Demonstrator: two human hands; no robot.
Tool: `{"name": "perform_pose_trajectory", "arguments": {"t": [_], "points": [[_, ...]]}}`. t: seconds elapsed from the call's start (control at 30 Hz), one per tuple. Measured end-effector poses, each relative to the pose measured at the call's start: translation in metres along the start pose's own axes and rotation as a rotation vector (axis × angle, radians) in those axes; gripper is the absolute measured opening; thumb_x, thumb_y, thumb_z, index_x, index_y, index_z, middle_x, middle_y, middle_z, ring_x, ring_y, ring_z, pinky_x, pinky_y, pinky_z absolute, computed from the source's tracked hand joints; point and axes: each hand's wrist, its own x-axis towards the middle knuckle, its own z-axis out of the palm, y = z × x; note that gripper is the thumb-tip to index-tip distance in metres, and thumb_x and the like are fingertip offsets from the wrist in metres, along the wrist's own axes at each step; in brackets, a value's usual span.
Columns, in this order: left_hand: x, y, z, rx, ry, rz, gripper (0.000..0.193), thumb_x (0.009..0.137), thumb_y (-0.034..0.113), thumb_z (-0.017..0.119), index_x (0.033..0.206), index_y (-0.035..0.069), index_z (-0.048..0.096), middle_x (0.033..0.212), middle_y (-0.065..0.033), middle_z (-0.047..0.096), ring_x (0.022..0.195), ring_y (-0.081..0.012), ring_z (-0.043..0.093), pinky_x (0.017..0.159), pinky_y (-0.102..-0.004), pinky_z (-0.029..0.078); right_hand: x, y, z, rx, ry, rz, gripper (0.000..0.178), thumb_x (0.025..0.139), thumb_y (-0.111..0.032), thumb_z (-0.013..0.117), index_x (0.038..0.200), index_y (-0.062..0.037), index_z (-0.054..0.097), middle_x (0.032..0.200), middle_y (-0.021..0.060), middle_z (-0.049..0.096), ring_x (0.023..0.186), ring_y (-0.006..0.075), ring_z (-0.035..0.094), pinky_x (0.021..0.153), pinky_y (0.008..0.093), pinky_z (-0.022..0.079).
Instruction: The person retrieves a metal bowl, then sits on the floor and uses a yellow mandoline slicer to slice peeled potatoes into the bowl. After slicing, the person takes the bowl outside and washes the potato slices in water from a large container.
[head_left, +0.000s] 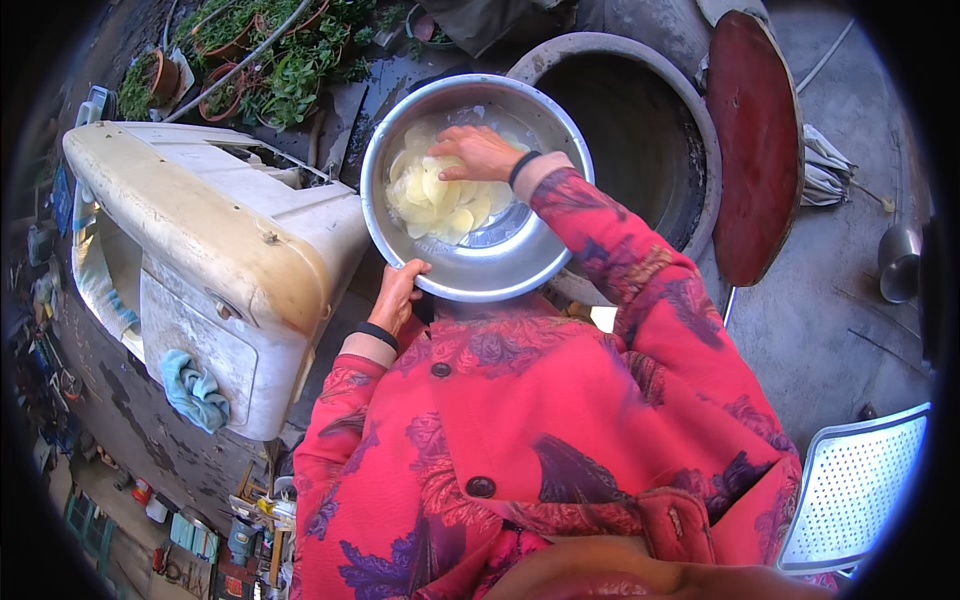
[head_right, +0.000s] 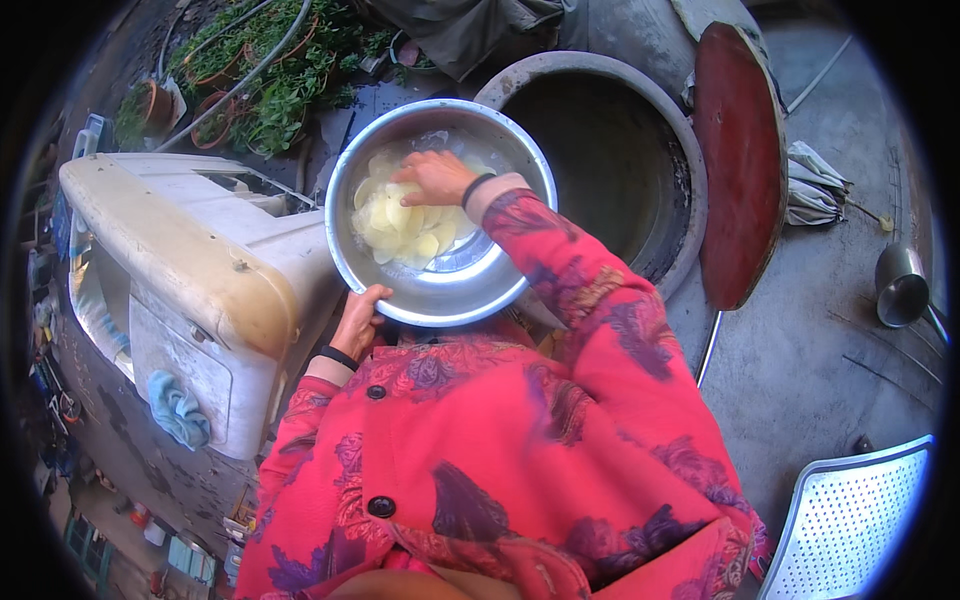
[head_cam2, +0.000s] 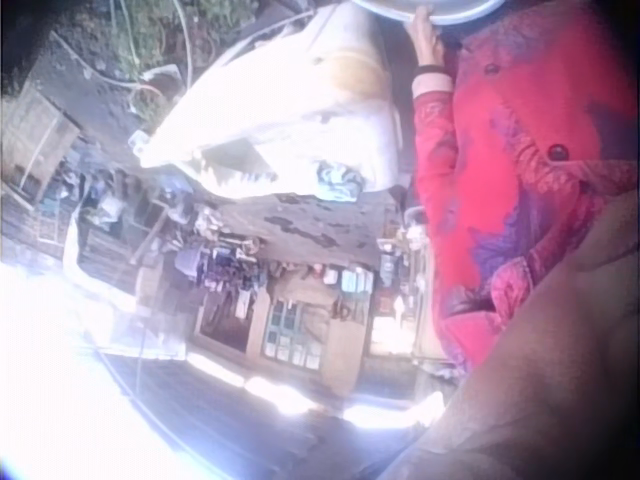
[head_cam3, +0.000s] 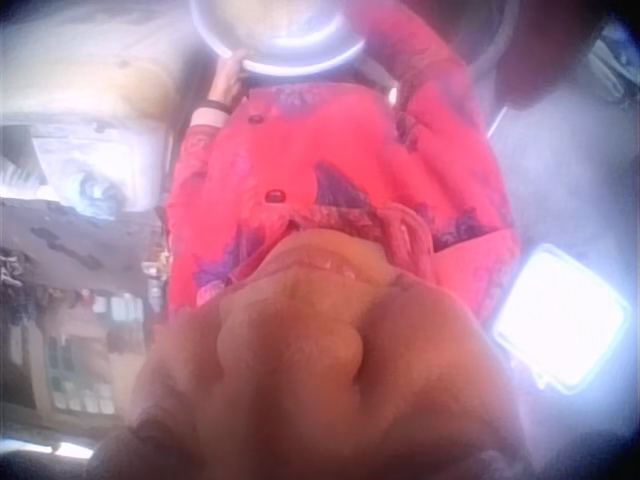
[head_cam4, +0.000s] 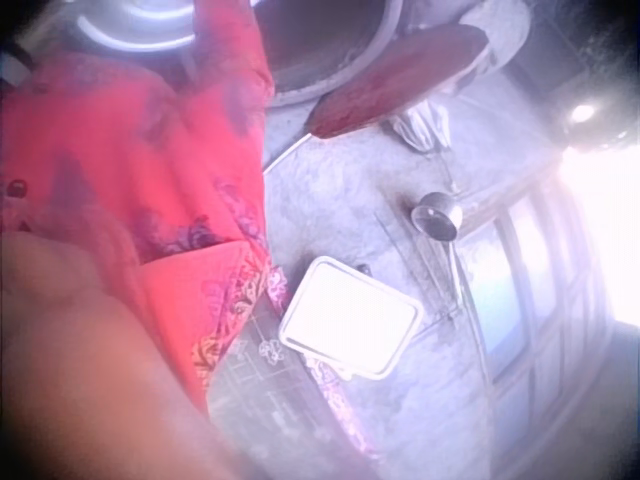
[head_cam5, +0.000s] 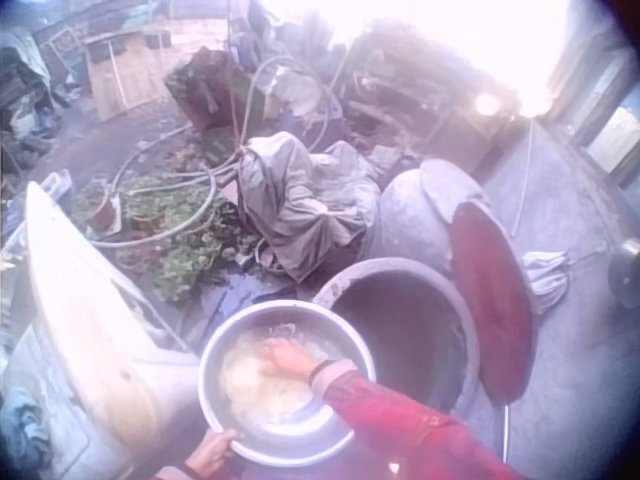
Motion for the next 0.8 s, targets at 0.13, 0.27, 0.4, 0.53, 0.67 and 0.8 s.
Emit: {"name": "perform_pose_trajectory", "arguments": {"t": [0.13,0.27,0.4,0.53,0.67,0.8], "points": [[0.004,0.007,-0.004,-0.04,-0.042,-0.031,0.021,0.072,0.011,0.064,0.092,0.009,0.057,0.073,0.0035,0.053,0.059,-0.0077,0.046,0.043,-0.0222,0.025,-0.054,0.005,-0.03,-0.02,0.532,0.119,0.038,0.081,-0.022,0.069,0.119,-0.0161,0.063,0.124,0.014,0.058,0.115,0.0316,0.055,0.096,0.0416,0.045],[0.007,0.005,0.0,-0.107,-0.067,-0.059,0.027,0.074,0.01,0.063,0.099,0.006,0.055,0.079,0.0012,0.054,0.06,-0.0067,0.047,0.04,-0.0199,0.023,-0.125,0.015,-0.043,-0.139,0.744,0.486,0.05,0.082,-0.028,0.068,0.127,-0.009,0.055,0.124,0.017,0.058,0.109,0.0333,0.059,0.095,0.0407,0.047],[0.018,0.006,0.003,-0.049,-0.081,-0.039,0.028,0.074,0.011,0.064,0.101,0.007,0.056,0.08,0.0016,0.056,0.061,-0.0068,0.048,0.041,-0.0202,0.024,-0.166,0.019,-0.026,0.685,0.519,0.906,0.06,0.083,-0.041,0.067,0.127,-0.0021,0.052,0.096,0.0136,0.063,0.078,0.0196,0.06,0.064,0.0315,0.048],[0.034,0.018,-0.002,0.065,-0.162,-0.032,0.031,0.077,0.014,0.065,0.106,0.006,0.056,0.082,0.0011,0.058,0.062,-0.006,0.05,0.04,-0.0187,0.025,-0.183,0.023,-0.019,1.105,0.125,0.948,0.036,0.083,-0.03,0.065,0.105,-0.0007,0.062,0.072,0.0043,0.061,0.054,0.0092,0.05,0.044,0.0222,0.034],[0.044,0.042,0.002,0.348,-0.124,0.143,0.049,0.084,0.027,0.066,0.124,0.003,0.053,0.105,-0.0069,0.063,0.089,-0.0159,0.059,0.07,-0.0291,0.045,-0.189,0.026,-0.027,1.056,0.277,0.916,0.024,0.082,-0.021,0.062,0.089,0.0022,0.063,0.068,0.0045,0.059,0.051,0.0091,0.046,0.045,0.0222,0.032],[0.054,0.091,0.018,0.623,0.337,1.111,0.049,0.089,0.02,0.057,0.133,0.001,0.048,0.13,-0.0184,0.054,0.12,-0.0292,0.051,0.102,-0.0355,0.038,-0.19,0.028,-0.043,1.012,0.286,0.945,0.027,0.08,-0.023,0.063,0.092,0.0015,0.062,0.071,0.0038,0.059,0.055,0.0084,0.047,0.046,0.0219,0.032]]}}
